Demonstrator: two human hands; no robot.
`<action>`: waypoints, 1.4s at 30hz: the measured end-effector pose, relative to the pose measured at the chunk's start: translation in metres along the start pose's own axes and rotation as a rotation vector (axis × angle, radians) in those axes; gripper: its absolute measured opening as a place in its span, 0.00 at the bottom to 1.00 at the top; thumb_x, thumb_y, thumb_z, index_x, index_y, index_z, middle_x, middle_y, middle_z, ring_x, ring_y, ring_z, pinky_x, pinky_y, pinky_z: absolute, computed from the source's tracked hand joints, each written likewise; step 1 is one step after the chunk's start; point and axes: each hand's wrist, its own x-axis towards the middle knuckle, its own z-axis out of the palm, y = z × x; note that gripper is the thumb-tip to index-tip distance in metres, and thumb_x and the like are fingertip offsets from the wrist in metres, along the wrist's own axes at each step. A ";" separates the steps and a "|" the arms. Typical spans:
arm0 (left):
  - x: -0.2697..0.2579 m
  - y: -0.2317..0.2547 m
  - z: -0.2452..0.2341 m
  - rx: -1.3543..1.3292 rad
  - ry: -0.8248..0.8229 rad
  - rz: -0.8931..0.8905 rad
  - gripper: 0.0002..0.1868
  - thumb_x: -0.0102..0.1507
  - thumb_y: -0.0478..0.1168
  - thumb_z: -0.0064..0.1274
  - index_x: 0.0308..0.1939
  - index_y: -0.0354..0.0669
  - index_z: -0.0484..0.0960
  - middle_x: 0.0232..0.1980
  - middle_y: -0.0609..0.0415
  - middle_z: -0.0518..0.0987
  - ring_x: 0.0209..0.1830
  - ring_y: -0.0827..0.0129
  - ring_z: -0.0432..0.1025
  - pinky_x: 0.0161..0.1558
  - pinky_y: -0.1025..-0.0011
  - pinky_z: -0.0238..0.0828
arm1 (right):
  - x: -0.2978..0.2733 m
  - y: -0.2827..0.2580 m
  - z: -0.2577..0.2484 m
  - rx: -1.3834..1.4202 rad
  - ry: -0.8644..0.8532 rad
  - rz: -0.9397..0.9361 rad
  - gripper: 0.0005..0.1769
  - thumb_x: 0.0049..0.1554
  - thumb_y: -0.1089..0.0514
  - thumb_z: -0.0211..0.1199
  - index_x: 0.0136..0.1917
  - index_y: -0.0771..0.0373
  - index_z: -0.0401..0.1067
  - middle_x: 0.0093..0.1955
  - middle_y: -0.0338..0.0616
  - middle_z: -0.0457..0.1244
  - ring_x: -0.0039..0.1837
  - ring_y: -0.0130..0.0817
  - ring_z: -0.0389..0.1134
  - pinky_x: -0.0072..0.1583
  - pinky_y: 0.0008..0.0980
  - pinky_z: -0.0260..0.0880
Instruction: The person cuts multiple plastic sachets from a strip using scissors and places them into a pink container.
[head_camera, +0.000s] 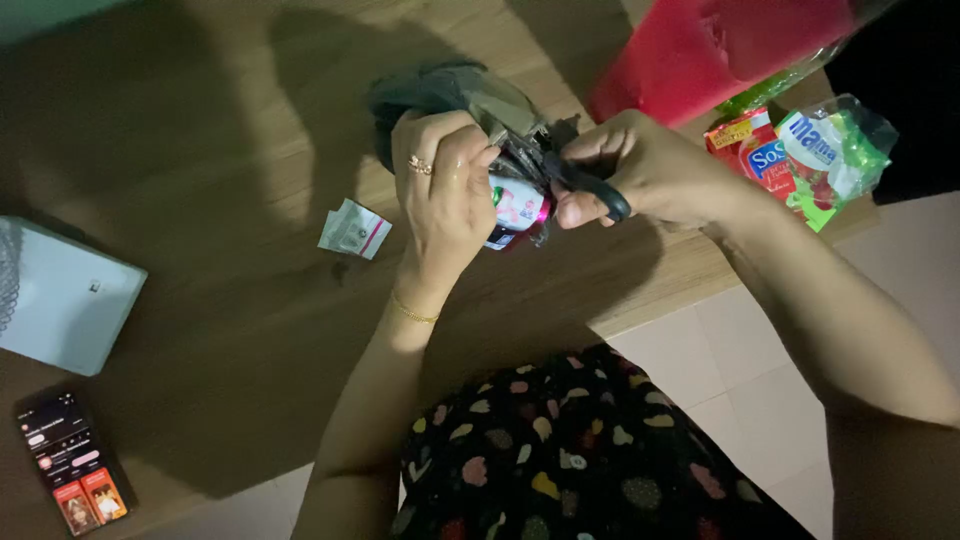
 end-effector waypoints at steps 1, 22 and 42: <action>-0.009 -0.006 0.002 0.000 -0.001 0.001 0.05 0.70 0.33 0.55 0.47 0.39 0.74 0.52 0.53 0.72 0.52 0.55 0.68 0.54 0.58 0.66 | 0.003 0.000 0.000 0.001 0.001 -0.001 0.23 0.44 0.45 0.80 0.41 0.66 0.80 0.31 0.33 0.61 0.34 0.19 0.56 0.36 0.25 0.53; -0.035 0.024 0.020 -0.348 -0.001 0.261 0.04 0.67 0.25 0.47 0.41 0.36 0.70 0.47 0.47 0.73 0.43 0.56 0.75 0.45 0.60 0.78 | -0.004 -0.037 -0.022 -0.134 -0.102 0.216 0.27 0.40 0.40 0.77 0.41 0.65 0.83 0.29 0.35 0.67 0.31 0.23 0.64 0.32 0.24 0.61; -0.022 0.017 -0.016 0.287 0.080 -0.429 0.27 0.63 0.42 0.71 0.57 0.41 0.69 0.57 0.45 0.68 0.64 0.56 0.65 0.58 0.54 0.71 | -0.003 -0.020 0.008 -0.260 -0.002 -0.088 0.21 0.42 0.47 0.81 0.40 0.63 0.79 0.33 0.38 0.66 0.38 0.27 0.65 0.41 0.29 0.61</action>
